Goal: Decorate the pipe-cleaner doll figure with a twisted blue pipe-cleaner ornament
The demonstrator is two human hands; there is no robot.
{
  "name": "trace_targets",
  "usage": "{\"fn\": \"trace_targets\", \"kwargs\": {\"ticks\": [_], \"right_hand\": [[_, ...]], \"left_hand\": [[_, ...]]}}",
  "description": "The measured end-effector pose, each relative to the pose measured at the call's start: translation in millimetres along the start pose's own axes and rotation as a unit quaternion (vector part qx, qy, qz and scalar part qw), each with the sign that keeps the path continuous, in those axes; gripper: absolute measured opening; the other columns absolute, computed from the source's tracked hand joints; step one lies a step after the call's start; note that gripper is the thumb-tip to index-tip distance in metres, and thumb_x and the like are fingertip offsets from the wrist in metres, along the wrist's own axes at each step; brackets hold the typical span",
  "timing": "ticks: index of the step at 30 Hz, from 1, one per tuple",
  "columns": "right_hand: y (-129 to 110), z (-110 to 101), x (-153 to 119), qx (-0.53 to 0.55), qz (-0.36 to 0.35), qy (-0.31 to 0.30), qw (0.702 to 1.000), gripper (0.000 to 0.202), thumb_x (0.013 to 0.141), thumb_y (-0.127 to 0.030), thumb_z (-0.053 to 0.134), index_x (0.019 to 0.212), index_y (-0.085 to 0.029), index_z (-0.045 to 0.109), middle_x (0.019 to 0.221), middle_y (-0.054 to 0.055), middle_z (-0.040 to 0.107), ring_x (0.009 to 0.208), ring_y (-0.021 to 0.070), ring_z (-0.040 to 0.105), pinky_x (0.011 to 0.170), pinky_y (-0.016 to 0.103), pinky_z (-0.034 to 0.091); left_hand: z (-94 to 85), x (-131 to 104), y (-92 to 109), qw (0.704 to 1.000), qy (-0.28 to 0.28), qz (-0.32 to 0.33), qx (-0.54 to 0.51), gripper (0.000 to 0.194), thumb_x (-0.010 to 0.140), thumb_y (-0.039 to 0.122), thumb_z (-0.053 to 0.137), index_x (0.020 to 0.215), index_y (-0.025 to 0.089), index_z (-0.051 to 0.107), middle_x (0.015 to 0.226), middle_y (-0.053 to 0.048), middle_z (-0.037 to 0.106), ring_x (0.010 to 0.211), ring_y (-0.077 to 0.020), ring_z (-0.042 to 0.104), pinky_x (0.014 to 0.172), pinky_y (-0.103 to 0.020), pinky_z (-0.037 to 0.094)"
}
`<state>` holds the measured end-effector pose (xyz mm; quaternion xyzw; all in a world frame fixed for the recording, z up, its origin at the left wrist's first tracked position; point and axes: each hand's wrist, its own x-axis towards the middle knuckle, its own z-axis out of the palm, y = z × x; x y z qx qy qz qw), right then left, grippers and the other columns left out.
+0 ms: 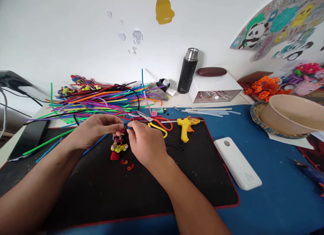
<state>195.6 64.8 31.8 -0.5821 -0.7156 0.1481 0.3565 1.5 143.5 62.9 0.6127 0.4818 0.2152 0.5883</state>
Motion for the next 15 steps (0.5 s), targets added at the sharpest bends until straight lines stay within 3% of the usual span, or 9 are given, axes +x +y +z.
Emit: {"fn": "trace_targets", "kwargs": {"ticks": [11,15], "right_hand": [[1.7,2.1,-0.4,0.036,0.014,0.011,0.999,0.009,0.102,-0.024,0.064,0.103,-0.024,0.073,0.091,0.0,0.08,0.078,0.0176,0.073,0.07,0.029,0.045],[0.8,2.5,-0.2,0.041,0.035,0.004,0.999,0.009,0.1,-0.027,0.068,0.106,-0.025,0.073,0.088,0.0,0.079,0.073,0.0175,0.07,0.068,0.029,0.043]], "left_hand": [[-2.1,0.3,-1.6,1.0,-0.007,0.018,-0.001,0.033,0.078,0.048,0.087,0.08,0.016,0.08,0.069,-0.003,0.074,0.06,-0.0152,0.064,0.06,-0.025,0.055],[0.3,-1.7,3.3,1.0,-0.02,0.012,-0.008,0.032,0.076,0.047,0.088,0.079,0.017,0.078,0.067,-0.001,0.073,0.059,-0.015,0.064,0.057,-0.024,0.055]]}}
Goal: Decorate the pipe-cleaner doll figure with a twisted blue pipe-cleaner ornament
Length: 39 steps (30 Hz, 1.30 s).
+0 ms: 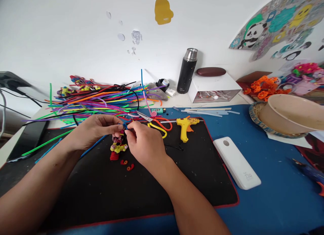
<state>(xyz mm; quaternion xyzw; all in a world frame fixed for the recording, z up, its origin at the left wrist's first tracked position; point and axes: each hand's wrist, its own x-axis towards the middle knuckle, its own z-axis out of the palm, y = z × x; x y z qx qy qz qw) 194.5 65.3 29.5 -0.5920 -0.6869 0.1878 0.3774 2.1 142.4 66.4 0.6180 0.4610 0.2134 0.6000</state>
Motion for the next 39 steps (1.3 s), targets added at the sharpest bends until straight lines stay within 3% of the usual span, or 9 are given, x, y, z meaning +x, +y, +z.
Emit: {"fn": "trace_targets", "kwargs": {"ticks": [9,19,23,27,30,34,39], "right_hand": [[-2,-2,0,0.015,0.003,-0.006,1.0,0.007,0.1,-0.024,0.066,0.1,-0.023,0.073,0.08,-0.002,0.076,0.066,0.0153,0.066,0.064,0.028,0.04],[-4,-4,2,0.021,0.024,-0.002,1.0,0.01,0.098,-0.024,0.063,0.092,-0.023,0.07,0.076,-0.001,0.075,0.063,0.0153,0.064,0.061,0.027,0.039],[-4,-5,2,0.016,0.032,0.003,0.999,0.01,0.098,-0.024,0.062,0.093,-0.023,0.07,0.077,-0.001,0.075,0.064,0.0161,0.066,0.062,0.027,0.04],[-3,-6,3,0.022,0.038,0.011,0.999,0.009,0.097,-0.024,0.062,0.092,-0.023,0.07,0.079,-0.001,0.076,0.065,0.0156,0.066,0.063,0.027,0.042],[-3,-8,3,0.036,0.047,0.017,0.998,0.01,0.097,-0.025,0.062,0.091,-0.023,0.07,0.079,0.0,0.076,0.065,0.0159,0.066,0.063,0.027,0.042],[-3,-8,3,0.049,0.053,0.024,0.997,0.011,0.096,-0.025,0.062,0.09,-0.023,0.071,0.078,-0.001,0.076,0.063,0.0154,0.066,0.062,0.027,0.041],[-4,-9,3,0.055,0.051,0.032,0.997,0.012,0.095,-0.026,0.061,0.088,-0.023,0.07,0.074,-0.001,0.073,0.062,0.0155,0.064,0.061,0.027,0.04]], "left_hand": [[4.5,-3,6,0.999,-0.027,-0.01,0.027,0.029,0.077,0.045,0.087,0.079,0.018,0.078,0.065,0.0,0.073,0.057,-0.0137,0.064,0.057,-0.023,0.055],[7.5,-4,5,0.999,0.0,-0.016,0.049,0.038,0.077,0.054,0.085,0.082,0.017,0.078,0.066,-0.001,0.071,0.054,-0.0153,0.063,0.053,-0.025,0.053],[6.3,-3,4,0.997,-0.008,0.003,0.076,0.042,0.079,0.059,0.083,0.087,0.018,0.081,0.073,-0.004,0.076,0.063,-0.0174,0.064,0.059,-0.026,0.053],[-2.2,-1,1,0.995,0.028,0.043,0.08,0.048,0.083,0.063,0.08,0.106,0.021,0.083,0.102,-0.008,0.082,0.089,-0.0239,0.072,0.08,-0.03,0.057],[-9.5,-1,0,0.993,0.039,0.061,0.09,0.046,0.088,0.064,0.075,0.103,0.021,0.082,0.104,-0.006,0.081,0.099,-0.0247,0.071,0.089,-0.03,0.054],[-13.1,-2,5,0.988,0.021,0.058,0.14,0.047,0.088,0.066,0.074,0.091,0.019,0.079,0.088,-0.004,0.076,0.085,-0.0219,0.067,0.08,-0.028,0.052],[-12.0,-4,6,0.993,-0.056,0.031,0.1,0.046,0.086,0.065,0.075,0.09,0.02,0.08,0.087,-0.006,0.077,0.081,-0.0231,0.069,0.076,-0.03,0.055]]}}
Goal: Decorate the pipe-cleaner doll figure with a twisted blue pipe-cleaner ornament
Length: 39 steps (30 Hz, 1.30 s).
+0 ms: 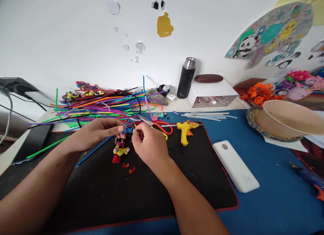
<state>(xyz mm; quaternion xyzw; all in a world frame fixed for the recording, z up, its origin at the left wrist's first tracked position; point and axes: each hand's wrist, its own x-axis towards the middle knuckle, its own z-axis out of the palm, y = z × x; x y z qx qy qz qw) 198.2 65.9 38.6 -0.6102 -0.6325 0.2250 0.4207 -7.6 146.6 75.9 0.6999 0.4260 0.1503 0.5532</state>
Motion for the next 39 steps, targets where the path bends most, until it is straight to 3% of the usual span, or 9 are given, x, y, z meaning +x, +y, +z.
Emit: {"fn": "trace_targets", "kwargs": {"ticks": [4,9,15,24,31,39], "right_hand": [[-1,0,0,0.002,0.0,0.001,1.0,0.013,0.095,-0.027,0.06,0.086,-0.024,0.069,0.072,-0.001,0.072,0.063,0.0163,0.065,0.06,0.027,0.041],[0,0,0,0.003,-0.003,0.003,1.0,0.014,0.096,-0.028,0.059,0.087,-0.024,0.069,0.073,-0.001,0.072,0.064,0.0168,0.066,0.061,0.027,0.042],[1,1,1,-0.003,0.0,0.0,1.0,0.013,0.096,-0.029,0.06,0.089,-0.024,0.07,0.07,-0.002,0.07,0.06,0.0162,0.063,0.057,0.026,0.04],[3,2,0,0.004,-0.004,0.004,1.0,0.017,0.097,-0.03,0.057,0.087,-0.024,0.07,0.07,-0.002,0.069,0.061,0.0161,0.063,0.057,0.025,0.041],[6,5,0,0.009,-0.013,0.015,1.0,0.017,0.096,-0.032,0.057,0.086,-0.024,0.069,0.067,-0.002,0.067,0.058,0.0165,0.06,0.056,0.026,0.04],[5,5,0,0.007,-0.01,0.009,1.0,0.018,0.096,-0.033,0.056,0.085,-0.024,0.068,0.066,-0.002,0.065,0.057,0.0162,0.059,0.056,0.026,0.04]], "left_hand": [[1.7,0,1,0.999,-0.044,-0.015,-0.021,0.039,0.084,0.059,0.08,0.09,0.02,0.078,0.085,-0.005,0.076,0.074,-0.0208,0.067,0.072,-0.03,0.056],[5.5,-1,6,0.999,-0.021,-0.011,-0.028,0.034,0.08,0.052,0.083,0.084,0.02,0.076,0.077,-0.002,0.074,0.069,-0.0181,0.065,0.068,-0.028,0.054],[6.7,-1,8,0.999,-0.028,-0.003,-0.02,0.039,0.081,0.058,0.081,0.083,0.02,0.074,0.077,-0.002,0.073,0.068,-0.0189,0.065,0.068,-0.03,0.055],[0.8,5,-2,0.996,0.051,0.031,-0.067,0.054,0.083,0.071,0.076,0.09,0.017,0.079,0.089,-0.01,0.079,0.08,-0.0241,0.072,0.076,-0.034,0.058],[1.4,5,0,0.997,0.032,0.023,-0.066,0.05,0.079,0.068,0.08,0.087,0.018,0.079,0.08,-0.007,0.078,0.076,-0.0228,0.07,0.074,-0.033,0.057],[1.8,1,3,0.997,0.003,0.032,-0.066,0.047,0.078,0.061,0.084,0.097,0.019,0.08,0.086,-0.006,0.077,0.077,-0.0215,0.068,0.074,-0.032,0.055]]}}
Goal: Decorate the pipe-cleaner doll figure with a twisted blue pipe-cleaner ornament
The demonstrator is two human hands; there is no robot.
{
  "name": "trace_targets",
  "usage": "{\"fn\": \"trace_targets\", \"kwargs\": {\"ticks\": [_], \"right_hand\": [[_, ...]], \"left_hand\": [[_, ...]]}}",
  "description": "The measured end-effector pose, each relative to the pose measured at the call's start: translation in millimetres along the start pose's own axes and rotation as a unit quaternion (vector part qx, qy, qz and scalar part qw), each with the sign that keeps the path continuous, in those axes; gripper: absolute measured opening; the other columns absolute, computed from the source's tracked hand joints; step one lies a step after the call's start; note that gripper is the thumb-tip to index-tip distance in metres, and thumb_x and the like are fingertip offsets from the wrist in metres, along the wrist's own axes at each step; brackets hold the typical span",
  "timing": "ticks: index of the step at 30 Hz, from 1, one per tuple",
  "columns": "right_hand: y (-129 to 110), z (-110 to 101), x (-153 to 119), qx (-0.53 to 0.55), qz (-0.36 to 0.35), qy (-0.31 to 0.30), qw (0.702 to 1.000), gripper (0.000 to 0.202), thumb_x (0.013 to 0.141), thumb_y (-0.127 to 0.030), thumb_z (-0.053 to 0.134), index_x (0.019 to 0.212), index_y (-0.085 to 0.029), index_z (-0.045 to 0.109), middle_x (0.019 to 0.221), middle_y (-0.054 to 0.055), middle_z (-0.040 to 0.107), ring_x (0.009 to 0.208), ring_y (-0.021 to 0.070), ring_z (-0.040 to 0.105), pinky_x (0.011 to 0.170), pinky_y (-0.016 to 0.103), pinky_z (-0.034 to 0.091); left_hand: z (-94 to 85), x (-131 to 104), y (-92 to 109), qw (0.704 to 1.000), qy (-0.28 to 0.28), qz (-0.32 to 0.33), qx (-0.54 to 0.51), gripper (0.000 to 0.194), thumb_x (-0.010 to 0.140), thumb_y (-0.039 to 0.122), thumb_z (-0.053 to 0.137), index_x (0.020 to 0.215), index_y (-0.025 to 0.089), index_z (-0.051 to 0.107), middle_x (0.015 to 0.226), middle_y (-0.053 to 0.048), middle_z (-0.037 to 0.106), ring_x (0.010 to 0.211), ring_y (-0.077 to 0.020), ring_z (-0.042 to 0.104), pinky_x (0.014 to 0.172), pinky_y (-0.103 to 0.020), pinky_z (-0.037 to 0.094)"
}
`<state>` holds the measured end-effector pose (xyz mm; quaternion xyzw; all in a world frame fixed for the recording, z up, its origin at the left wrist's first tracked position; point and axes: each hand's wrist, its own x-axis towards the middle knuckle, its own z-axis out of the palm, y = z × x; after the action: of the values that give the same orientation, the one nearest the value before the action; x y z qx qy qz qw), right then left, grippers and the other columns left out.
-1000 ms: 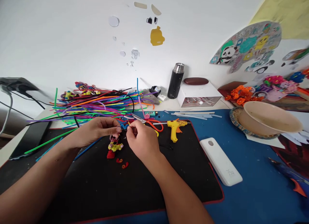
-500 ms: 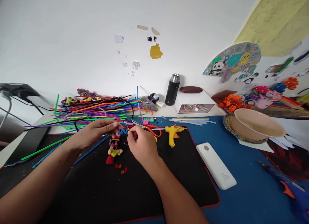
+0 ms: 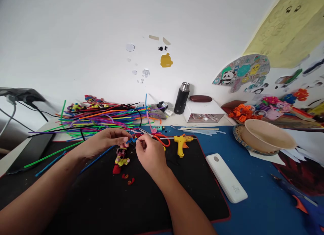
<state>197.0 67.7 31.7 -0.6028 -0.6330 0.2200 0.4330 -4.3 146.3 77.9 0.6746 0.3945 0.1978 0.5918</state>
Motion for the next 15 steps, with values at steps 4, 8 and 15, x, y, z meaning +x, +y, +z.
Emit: {"fn": "trace_targets", "kwargs": {"ticks": [4,8,15], "right_hand": [[-0.4,0.3,-0.3,0.005,0.0,-0.003,1.0,0.018,0.096,-0.033,0.056,0.085,-0.024,0.067,0.065,-0.002,0.064,0.057,0.0164,0.059,0.056,0.026,0.04],[0.0,1.3,-0.8,-0.002,-0.001,0.0,1.0,0.017,0.096,-0.032,0.057,0.087,-0.024,0.068,0.067,-0.002,0.066,0.059,0.0162,0.061,0.057,0.025,0.041],[-1.8,0.1,-0.7,-0.013,-0.003,-0.012,1.0,0.017,0.096,-0.031,0.058,0.088,-0.023,0.07,0.069,-0.001,0.068,0.061,0.016,0.062,0.058,0.025,0.04]], "left_hand": [[1.8,1.0,-1.2,1.0,0.002,-0.01,-0.024,0.046,0.074,0.057,0.089,0.096,0.018,0.079,0.085,-0.005,0.076,0.076,-0.0206,0.067,0.073,-0.032,0.054],[3.2,3.1,-5.7,0.999,0.008,-0.005,-0.033,0.043,0.077,0.055,0.087,0.097,0.018,0.079,0.086,-0.006,0.077,0.078,-0.0203,0.068,0.075,-0.032,0.052],[6.0,4.3,-8.7,0.999,0.016,-0.006,-0.038,0.042,0.076,0.054,0.087,0.092,0.017,0.077,0.081,-0.003,0.074,0.074,-0.0184,0.064,0.072,-0.03,0.049]]}}
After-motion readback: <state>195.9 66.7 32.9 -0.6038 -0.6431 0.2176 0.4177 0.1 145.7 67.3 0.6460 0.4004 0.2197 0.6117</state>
